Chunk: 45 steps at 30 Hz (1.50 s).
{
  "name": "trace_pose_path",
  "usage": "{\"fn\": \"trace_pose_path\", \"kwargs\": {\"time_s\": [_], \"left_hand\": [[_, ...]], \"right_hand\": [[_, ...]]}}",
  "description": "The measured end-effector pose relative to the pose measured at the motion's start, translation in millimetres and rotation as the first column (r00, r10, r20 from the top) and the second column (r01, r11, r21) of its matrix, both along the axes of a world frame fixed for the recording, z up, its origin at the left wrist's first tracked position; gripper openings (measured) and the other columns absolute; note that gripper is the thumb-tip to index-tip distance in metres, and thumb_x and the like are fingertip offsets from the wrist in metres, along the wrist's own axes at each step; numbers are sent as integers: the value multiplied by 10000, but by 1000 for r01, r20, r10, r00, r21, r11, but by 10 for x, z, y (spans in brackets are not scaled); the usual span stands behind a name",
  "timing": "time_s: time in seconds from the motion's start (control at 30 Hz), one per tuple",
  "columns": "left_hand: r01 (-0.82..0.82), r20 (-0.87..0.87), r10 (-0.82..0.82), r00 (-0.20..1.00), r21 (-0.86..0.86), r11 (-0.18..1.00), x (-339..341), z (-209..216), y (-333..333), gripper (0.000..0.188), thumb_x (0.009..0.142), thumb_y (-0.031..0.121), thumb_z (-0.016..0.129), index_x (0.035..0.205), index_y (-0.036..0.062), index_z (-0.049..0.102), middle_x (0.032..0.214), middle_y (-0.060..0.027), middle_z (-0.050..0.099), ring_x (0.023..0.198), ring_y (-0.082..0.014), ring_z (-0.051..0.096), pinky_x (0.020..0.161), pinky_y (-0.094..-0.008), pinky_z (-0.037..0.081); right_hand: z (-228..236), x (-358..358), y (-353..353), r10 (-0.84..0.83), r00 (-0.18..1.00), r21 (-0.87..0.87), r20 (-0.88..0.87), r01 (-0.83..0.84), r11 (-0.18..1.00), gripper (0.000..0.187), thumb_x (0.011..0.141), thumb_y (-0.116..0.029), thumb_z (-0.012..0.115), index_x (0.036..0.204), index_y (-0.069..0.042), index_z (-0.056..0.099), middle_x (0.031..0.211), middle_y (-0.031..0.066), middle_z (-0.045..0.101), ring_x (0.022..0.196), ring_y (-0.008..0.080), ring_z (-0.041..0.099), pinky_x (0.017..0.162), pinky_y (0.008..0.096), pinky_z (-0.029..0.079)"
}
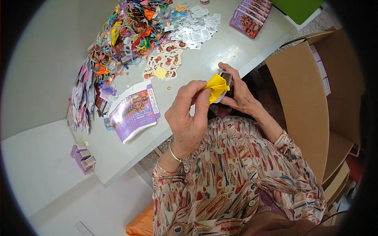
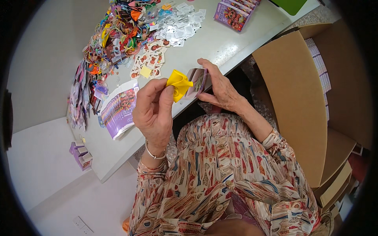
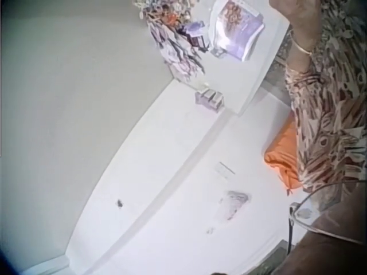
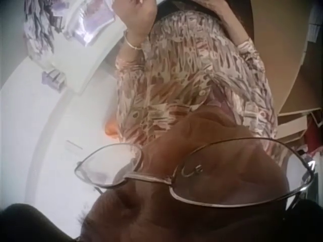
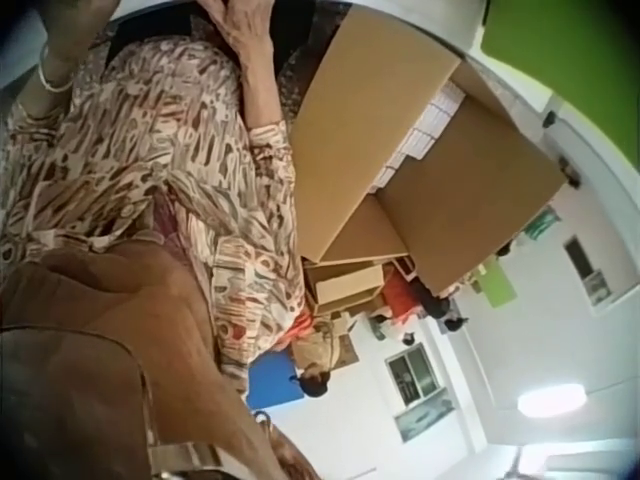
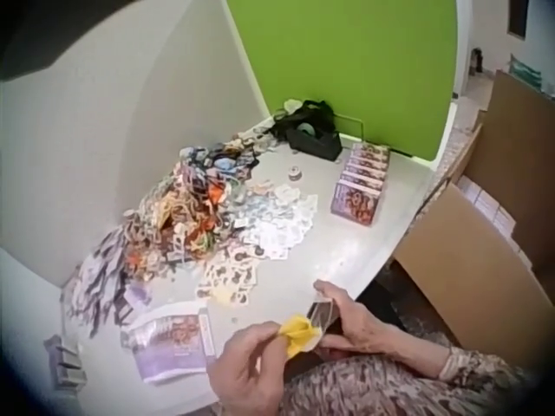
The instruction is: Packaging small toy figurines and instruction cards into individual plastic bags on a desk.
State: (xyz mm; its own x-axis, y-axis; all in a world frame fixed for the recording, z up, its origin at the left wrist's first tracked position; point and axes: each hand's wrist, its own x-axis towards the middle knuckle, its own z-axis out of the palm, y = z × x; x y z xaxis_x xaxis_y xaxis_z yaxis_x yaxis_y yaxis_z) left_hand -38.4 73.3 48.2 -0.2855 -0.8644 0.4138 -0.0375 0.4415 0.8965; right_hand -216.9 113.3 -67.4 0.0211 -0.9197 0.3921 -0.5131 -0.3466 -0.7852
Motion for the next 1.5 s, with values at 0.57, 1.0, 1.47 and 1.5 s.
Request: {"fn": "trace_pose_path", "kwargs": {"time_s": [0.57,1.0,1.47,1.5], "left_hand": [[2,559,338,757,-520,854,-187,-230,-148,247,740,39,682,985,56,660,1032,-51,620,1087,-280,487,929,-460,295],[-244,448,260,855,-95,965,590,-594,-1051,220,810,144,689,1016,68,672,1106,-134,609,1074,-297,509,991,-475,302],[-222,725,383,572,-313,924,702,-1071,-1392,348,711,247,772,1002,94,657,1095,-89,570,1071,-311,466,925,-459,336],[-252,748,388,538,-297,921,705,-1064,-1405,339,725,266,772,993,94,657,1086,-81,593,1062,-309,487,920,-462,354]], "right_hand": [[183,141,4,-268,916,-97,-299,250,963,855,711,-267,798,1357,37,327,1206,233,519,1087,392,554,883,404,499],[366,144,-172,-309,866,9,-393,339,941,814,719,-275,765,1349,22,344,1077,190,557,966,356,586,775,407,517],[479,178,-286,-231,833,137,-503,340,930,766,709,-275,762,1294,25,367,1023,176,556,934,327,599,728,390,533],[475,175,-290,-219,826,141,-519,335,931,765,707,-271,762,1290,29,368,1021,177,555,933,326,600,724,390,533]]}}
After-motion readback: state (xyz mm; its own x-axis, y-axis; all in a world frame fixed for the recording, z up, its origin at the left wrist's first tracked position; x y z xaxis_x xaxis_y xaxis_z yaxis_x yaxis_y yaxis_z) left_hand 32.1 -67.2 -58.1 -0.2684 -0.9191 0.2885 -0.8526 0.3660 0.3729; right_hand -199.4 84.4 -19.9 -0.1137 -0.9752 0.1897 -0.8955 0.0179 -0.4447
